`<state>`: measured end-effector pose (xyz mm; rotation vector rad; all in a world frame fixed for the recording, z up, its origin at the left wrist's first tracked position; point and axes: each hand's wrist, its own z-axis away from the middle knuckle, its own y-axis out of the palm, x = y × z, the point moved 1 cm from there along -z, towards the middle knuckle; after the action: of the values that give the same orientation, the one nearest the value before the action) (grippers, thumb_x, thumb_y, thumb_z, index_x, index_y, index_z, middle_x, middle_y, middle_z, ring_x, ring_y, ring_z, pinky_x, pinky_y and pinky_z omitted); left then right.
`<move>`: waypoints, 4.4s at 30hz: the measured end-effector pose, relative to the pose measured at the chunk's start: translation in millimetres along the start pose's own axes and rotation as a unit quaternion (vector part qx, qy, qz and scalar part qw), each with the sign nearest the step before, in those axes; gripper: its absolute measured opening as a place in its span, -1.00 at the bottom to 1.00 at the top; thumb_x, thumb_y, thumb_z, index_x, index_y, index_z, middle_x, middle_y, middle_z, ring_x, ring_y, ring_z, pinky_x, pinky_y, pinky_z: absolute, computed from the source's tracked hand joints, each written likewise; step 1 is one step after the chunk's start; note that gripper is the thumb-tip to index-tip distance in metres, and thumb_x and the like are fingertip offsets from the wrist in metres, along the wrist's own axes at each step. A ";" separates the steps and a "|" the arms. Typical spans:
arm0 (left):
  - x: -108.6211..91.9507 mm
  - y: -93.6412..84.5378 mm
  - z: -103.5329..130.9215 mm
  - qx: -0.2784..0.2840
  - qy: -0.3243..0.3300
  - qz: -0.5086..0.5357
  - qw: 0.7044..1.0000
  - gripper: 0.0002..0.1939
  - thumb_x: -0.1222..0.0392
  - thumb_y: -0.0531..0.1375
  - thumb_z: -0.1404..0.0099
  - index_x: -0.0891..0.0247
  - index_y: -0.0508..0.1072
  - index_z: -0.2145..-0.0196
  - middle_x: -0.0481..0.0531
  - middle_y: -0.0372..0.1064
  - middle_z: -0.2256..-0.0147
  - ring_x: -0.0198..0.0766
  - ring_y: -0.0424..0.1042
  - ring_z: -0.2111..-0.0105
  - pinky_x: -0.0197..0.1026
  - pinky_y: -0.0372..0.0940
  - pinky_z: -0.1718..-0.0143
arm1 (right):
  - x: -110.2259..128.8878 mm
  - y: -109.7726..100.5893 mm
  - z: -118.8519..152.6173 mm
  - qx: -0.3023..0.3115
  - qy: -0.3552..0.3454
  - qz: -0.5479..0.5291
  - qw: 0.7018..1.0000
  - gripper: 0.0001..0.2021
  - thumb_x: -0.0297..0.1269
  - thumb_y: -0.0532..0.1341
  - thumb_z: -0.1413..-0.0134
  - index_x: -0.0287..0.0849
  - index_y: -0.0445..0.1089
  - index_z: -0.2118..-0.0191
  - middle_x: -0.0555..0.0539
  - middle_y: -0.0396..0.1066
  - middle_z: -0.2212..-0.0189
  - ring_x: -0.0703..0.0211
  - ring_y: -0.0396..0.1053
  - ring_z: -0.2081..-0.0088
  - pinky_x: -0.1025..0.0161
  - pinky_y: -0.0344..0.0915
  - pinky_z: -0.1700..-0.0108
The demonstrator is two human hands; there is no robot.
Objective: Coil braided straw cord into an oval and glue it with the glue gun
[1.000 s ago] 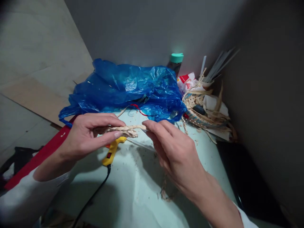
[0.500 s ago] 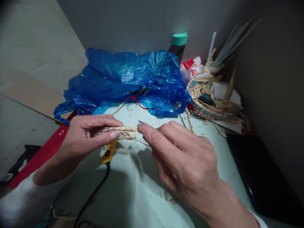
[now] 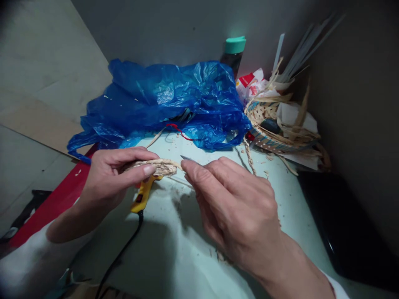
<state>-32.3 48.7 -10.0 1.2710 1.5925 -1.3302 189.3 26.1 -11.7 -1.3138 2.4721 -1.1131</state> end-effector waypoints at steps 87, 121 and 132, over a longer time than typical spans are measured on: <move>10.3 41.0 26.2 -0.050 -0.116 0.214 0.969 -0.92 0.22 0.34 -0.27 0.22 0.64 0.38 -0.03 0.36 0.36 -0.30 0.31 0.27 -0.24 0.22 0.19 | 23.7 42.9 9.4 -0.038 0.018 0.024 0.999 -0.60 -0.63 0.00 -0.19 -0.75 0.29 -0.10 -0.41 0.48 0.09 -0.02 0.52 0.14 0.17 0.53 0.13; 5.3 20.2 8.0 -0.008 -0.077 0.171 0.982 -0.84 0.10 0.29 -0.31 0.18 0.60 0.20 -0.01 0.49 0.26 -0.32 0.39 0.33 -0.29 0.29 0.26 | 18.6 28.9 0.7 0.074 0.182 -0.190 0.962 -0.56 -0.42 0.09 -0.29 -0.38 0.34 -0.23 0.01 0.48 0.36 0.32 0.35 0.47 0.37 0.25 0.44; 7.4 19.6 6.8 -0.027 -0.101 0.133 0.986 -0.92 0.18 0.35 -0.21 0.21 0.60 0.32 -0.02 0.49 0.34 -0.33 0.37 0.41 -0.27 0.28 0.32 | 19.4 35.0 8.5 0.046 0.120 -0.161 0.979 -0.57 -0.49 0.09 -0.28 -0.39 0.29 -0.24 -0.08 0.53 0.20 0.24 0.49 0.34 0.35 0.41 0.32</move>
<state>-16.2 43.8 -24.2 1.2250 1.2620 -1.1966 157.8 18.9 -36.8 -1.6835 2.3838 -1.5210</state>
